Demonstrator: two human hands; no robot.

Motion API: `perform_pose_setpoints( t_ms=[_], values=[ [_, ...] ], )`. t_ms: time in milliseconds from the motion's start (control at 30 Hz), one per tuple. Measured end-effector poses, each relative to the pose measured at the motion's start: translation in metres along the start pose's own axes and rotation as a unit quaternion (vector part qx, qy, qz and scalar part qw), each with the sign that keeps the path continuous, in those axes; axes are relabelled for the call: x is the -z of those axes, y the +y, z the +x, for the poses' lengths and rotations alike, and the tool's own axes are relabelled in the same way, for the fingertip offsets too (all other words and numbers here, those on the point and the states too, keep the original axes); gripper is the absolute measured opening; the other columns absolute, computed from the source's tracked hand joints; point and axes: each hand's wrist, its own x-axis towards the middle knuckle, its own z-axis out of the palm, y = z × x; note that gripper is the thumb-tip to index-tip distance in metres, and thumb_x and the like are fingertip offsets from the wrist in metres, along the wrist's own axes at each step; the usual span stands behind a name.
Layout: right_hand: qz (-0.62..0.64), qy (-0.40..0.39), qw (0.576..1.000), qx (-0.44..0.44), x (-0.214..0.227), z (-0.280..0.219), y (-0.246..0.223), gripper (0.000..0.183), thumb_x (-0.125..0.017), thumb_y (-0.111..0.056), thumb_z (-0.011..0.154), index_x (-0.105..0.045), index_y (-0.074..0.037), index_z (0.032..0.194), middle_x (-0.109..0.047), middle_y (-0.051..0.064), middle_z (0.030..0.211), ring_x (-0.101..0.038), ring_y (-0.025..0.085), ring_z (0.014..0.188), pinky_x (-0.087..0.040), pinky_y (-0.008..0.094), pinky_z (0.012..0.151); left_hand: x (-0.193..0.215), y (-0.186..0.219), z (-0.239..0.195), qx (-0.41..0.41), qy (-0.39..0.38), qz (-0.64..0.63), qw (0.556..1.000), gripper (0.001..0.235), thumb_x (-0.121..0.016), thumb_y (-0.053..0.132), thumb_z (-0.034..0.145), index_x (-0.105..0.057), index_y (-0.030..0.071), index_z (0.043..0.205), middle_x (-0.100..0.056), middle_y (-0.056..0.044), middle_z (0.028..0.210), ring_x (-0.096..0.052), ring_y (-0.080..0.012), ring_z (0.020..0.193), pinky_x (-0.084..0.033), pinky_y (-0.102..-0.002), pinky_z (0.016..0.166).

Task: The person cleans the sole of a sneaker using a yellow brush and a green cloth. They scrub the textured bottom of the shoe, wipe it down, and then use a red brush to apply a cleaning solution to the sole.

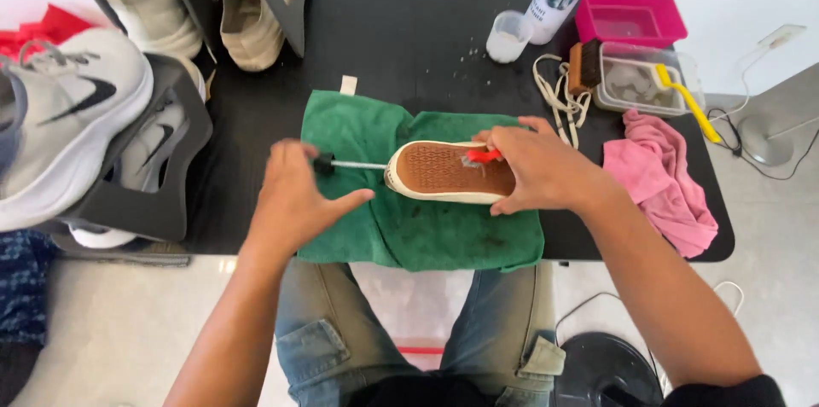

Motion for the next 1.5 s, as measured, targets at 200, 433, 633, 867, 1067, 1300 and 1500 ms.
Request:
perform_pose_setpoints(
  t_ms=[200, 433, 633, 867, 1067, 1300, 1500],
  values=[
    [-0.046, -0.038, 0.998, 0.005, 0.001, 0.004, -0.007, 0.073, -0.101, -0.032, 0.055, -0.048, -0.011, 0.102, -0.060, 0.019, 0.145, -0.053, 0.033, 0.140, -0.023, 0.058, 0.122, -0.034, 0.030, 0.017, -0.254, -0.047, -0.060, 0.964, 0.120, -0.096, 0.061, 0.050, -0.049, -0.003, 0.140, -0.059, -0.028, 0.133, -0.056, -0.0477, 0.128, -0.043, -0.059, 0.106],
    [-0.001, 0.214, 0.976, 0.043, -0.012, -0.023, 0.000, 0.071, -0.090, -0.050, 0.073, -0.048, -0.001, 0.103, -0.063, 0.028, 0.129, -0.060, 0.050, 0.121, -0.044, 0.059, 0.100, -0.082, 0.006, 0.060, -0.210, -0.061, -0.180, 0.959, 0.096, -0.094, 0.058, 0.052, -0.060, 0.023, 0.135, -0.076, -0.001, 0.117, -0.072, -0.0245, 0.112, -0.055, -0.040, 0.097],
    [0.103, 0.120, 0.956, -0.245, 0.006, -0.021, -0.069, 0.042, -0.026, -0.057, 0.105, -0.049, -0.026, 0.117, -0.067, 0.025, 0.079, -0.068, 0.052, 0.087, -0.051, 0.060, 0.070, -0.079, 0.008, 0.061, -0.147, -0.119, -0.245, 0.951, 0.096, -0.099, 0.052, 0.043, -0.065, 0.022, 0.128, -0.079, -0.002, 0.109, -0.074, -0.0271, 0.106, -0.058, -0.042, 0.093],
    [0.066, 0.129, 0.960, -0.239, -0.038, -0.004, -0.091, 0.020, -0.049, -0.037, 0.102, -0.062, -0.027, 0.113, -0.074, 0.013, 0.086, -0.073, 0.041, 0.092, -0.057, 0.054, 0.077, -0.075, 0.024, 0.055, -0.110, -0.136, -0.191, 0.966, 0.093, -0.095, 0.055, 0.046, -0.065, 0.025, 0.128, -0.079, -0.003, 0.105, -0.076, -0.0272, 0.101, -0.059, -0.040, 0.089],
    [0.029, 0.136, 0.935, -0.326, -0.062, 0.008, -0.100, 0.030, -0.039, -0.042, 0.105, -0.055, -0.019, 0.116, -0.072, 0.017, 0.078, -0.075, 0.043, 0.083, -0.057, 0.054, 0.074, -0.094, 0.018, 0.048, -0.105, -0.119, -0.157, 0.975, 0.089, -0.089, 0.063, 0.047, -0.064, 0.031, 0.126, -0.078, 0.004, 0.104, -0.075, -0.0242, 0.103, -0.057, -0.038, 0.092],
    [-0.014, 0.080, 0.936, -0.341, -0.050, 0.009, -0.121, 0.038, -0.032, -0.035, 0.108, -0.053, -0.004, 0.107, -0.070, 0.023, 0.084, -0.074, 0.050, 0.083, -0.058, 0.059, 0.075, -0.084, 0.024, 0.050, -0.083, -0.122, -0.134, 0.980, 0.094, -0.089, 0.064, 0.045, -0.061, 0.029, 0.129, -0.077, -0.001, 0.108, -0.072, -0.0279, 0.108, -0.056, -0.042, 0.095],
    [-0.003, 0.103, 0.942, -0.318, -0.053, 0.027, -0.113, 0.044, -0.033, -0.035, 0.109, -0.057, 0.002, 0.109, -0.069, 0.026, 0.093, -0.071, 0.055, 0.090, -0.055, 0.065, 0.081, -0.095, 0.019, 0.046, -0.071, -0.085, -0.189, 0.976, 0.088, -0.095, 0.061, 0.047, -0.068, 0.021, 0.121, -0.078, -0.007, 0.103, -0.073, -0.0323, 0.105, -0.057, -0.042, 0.093]
  ],
)
